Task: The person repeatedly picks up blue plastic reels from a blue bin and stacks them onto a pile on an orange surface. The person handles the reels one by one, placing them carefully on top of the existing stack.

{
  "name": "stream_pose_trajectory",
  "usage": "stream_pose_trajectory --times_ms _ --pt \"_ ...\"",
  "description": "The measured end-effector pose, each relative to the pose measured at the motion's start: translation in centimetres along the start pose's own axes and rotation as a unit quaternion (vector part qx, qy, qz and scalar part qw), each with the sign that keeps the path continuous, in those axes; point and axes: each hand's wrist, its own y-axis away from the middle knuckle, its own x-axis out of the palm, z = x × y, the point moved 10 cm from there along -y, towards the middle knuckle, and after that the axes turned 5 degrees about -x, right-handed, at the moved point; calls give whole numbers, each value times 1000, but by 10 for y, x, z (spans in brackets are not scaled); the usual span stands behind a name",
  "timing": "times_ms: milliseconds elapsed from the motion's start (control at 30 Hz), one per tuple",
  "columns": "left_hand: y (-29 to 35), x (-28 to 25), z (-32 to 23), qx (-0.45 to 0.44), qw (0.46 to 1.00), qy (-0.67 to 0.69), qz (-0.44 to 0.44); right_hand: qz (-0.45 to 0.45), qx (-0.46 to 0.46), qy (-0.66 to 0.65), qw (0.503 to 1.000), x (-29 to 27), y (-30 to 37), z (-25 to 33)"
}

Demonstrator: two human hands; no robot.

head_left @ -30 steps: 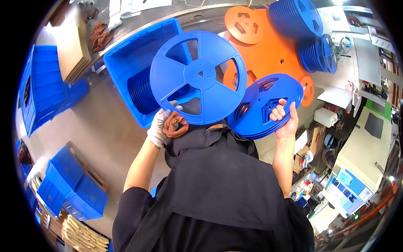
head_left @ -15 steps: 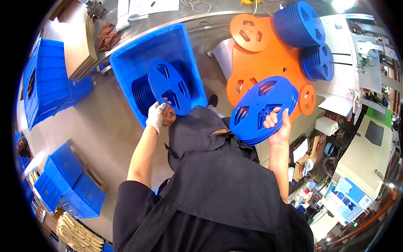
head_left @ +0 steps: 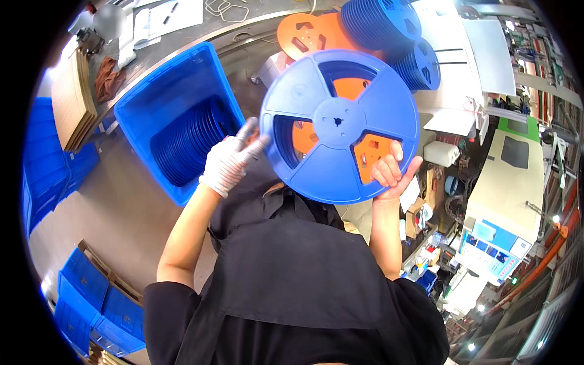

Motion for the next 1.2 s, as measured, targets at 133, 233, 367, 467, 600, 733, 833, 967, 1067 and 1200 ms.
stream_pose_trajectory --times_ms 133,233,367,467,600,733,833,967,1067,1200 --pt "-10 -14 -52 130 986 -104 6 24 11 -29 999 10 -6 -4" --pt "-6 -8 -51 142 983 -109 26 27 16 -26 999 15 -13 -6" --pt "3 -20 -53 139 989 -44 4 45 32 18 998 17 -19 -5" --pt "8 -17 -38 88 993 79 4 -16 41 168 985 2 -25 3" --pt "38 15 9 -181 737 646 77 -175 13 307 935 -32 -26 14" --pt "82 53 33 -321 527 785 55 -236 42 345 907 -59 -5 9" --pt "111 80 54 -346 457 819 22 -299 49 375 876 -73 10 18" --pt "129 86 78 -368 414 832 -22 -350 27 378 857 -84 19 24" --pt "135 82 89 -379 399 833 -48 -346 26 348 871 -88 18 15" --pt "146 75 109 -398 417 811 -93 -374 53 361 852 -99 20 5"
